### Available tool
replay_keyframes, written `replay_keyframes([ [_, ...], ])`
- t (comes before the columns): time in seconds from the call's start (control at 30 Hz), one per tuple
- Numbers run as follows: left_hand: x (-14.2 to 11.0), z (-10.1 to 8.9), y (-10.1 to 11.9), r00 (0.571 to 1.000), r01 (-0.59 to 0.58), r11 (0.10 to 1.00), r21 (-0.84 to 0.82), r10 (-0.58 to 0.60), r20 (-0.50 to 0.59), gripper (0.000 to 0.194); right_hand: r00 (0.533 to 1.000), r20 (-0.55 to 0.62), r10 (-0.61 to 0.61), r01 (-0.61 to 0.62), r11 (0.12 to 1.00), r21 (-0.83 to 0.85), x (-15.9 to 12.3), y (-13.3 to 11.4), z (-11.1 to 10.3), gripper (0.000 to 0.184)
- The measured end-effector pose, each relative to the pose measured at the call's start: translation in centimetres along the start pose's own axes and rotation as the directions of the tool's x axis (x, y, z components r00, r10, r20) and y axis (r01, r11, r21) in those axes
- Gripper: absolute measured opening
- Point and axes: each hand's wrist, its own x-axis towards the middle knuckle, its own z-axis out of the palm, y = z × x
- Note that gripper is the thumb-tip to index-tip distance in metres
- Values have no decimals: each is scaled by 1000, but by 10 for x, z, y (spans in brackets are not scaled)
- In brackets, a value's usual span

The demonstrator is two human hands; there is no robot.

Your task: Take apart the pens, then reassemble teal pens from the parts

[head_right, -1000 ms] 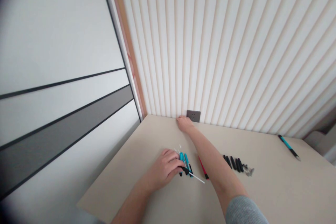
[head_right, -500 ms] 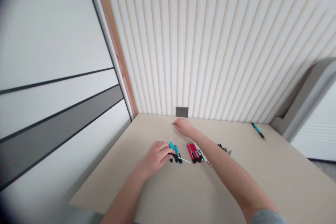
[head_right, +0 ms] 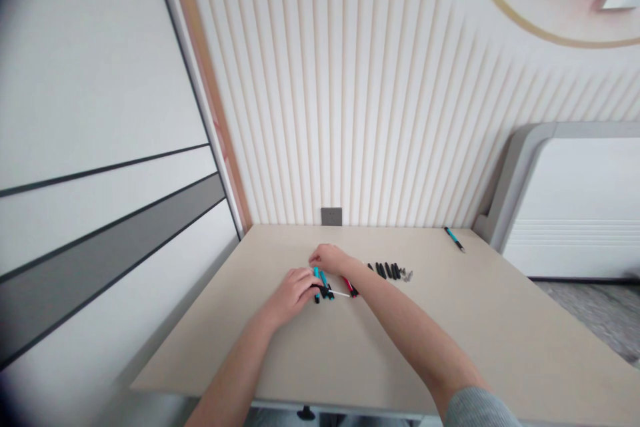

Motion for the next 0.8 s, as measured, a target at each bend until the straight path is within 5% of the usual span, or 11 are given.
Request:
replay_keyframes([
  [0.4, -1, 7, -5, 1000, -3, 1000, -2, 3, -9, 22, 993, -103, 50, -51, 999, -4, -11, 8, 0, 29],
  [0.63, -1, 7, -4, 1000, -3, 1000, 0, 3, -6, 21, 913, -379, 152, -18, 943, 333, -55, 5, -7, 24],
  [0.8, 1, 8, -3, 1000, -28, 1000, -1, 28, 1, 19, 891, -423, 164, 77, 865, 496, -87, -7, -10, 26],
])
